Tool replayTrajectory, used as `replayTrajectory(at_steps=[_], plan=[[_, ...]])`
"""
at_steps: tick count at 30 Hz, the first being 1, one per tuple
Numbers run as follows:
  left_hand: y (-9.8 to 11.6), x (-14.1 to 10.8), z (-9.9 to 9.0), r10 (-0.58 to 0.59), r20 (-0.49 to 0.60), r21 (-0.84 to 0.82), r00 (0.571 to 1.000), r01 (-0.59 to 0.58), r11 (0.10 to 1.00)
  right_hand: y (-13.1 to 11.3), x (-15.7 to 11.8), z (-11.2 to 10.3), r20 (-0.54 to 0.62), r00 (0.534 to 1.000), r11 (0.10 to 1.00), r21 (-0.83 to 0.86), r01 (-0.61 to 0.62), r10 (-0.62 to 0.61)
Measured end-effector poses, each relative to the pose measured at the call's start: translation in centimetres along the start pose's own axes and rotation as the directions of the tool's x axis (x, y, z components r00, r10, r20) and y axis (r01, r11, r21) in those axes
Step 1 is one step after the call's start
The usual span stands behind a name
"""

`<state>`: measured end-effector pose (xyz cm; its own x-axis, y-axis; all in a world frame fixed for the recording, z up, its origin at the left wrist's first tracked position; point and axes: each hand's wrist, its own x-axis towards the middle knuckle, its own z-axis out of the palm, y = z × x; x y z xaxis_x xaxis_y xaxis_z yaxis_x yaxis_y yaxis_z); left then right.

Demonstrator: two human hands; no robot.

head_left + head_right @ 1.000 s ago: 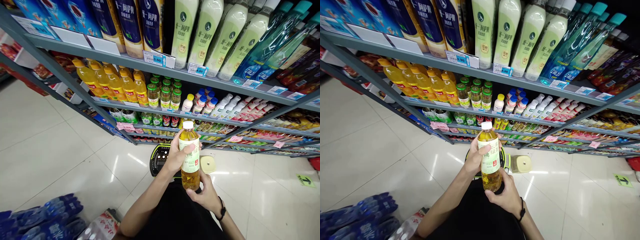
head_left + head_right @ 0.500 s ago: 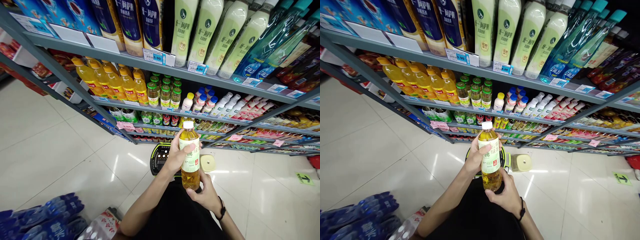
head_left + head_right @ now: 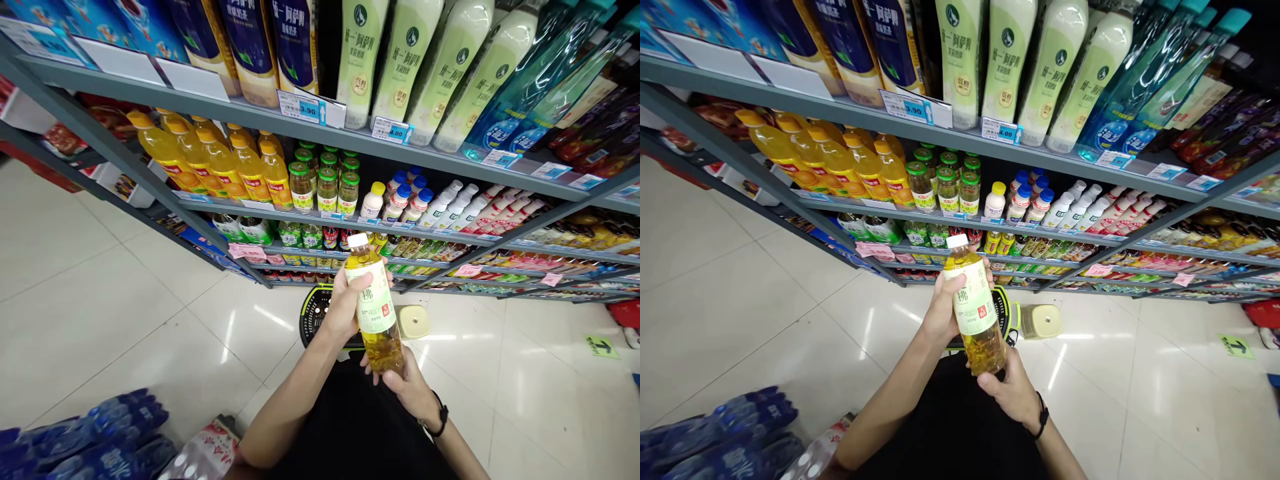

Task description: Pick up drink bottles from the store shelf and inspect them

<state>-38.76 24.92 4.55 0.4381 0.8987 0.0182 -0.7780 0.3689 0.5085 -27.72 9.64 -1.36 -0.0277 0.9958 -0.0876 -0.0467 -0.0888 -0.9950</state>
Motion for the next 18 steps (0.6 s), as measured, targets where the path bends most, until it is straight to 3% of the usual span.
replayTrajectory(at_steps=[4,8,13,16,18], plan=[[0.8,0.4,-0.3,0.03,-0.047,-0.011,0.998,-0.03,0.999,0.5,1.0,1.0,0.129,0.992,0.944,0.327,-0.045,0.003],[1.0,0.6,-0.7,0.019,-0.053,-0.047,0.998,-0.021,0.999,0.6,1.7,1.1,0.095,0.995,0.935,0.353,-0.019,-0.016],[1.0,1.3,-1.4,-0.027,-0.063,-0.134,0.998,0.018,0.991,0.7,2.0,-0.1,-0.079,0.996,0.979,0.2,0.048,-0.033],[1.0,2.0,-1.9,-0.044,-0.059,-0.208,0.997,0.031,0.978,0.3,1.8,-1.3,-0.249,0.964,0.994,-0.087,0.071,-0.09],[0.8,2.4,-2.1,-0.061,-0.069,-0.25,0.996,0.042,0.967,-0.2,1.7,-2.0,-0.309,0.937,0.947,-0.316,0.06,-0.163]])
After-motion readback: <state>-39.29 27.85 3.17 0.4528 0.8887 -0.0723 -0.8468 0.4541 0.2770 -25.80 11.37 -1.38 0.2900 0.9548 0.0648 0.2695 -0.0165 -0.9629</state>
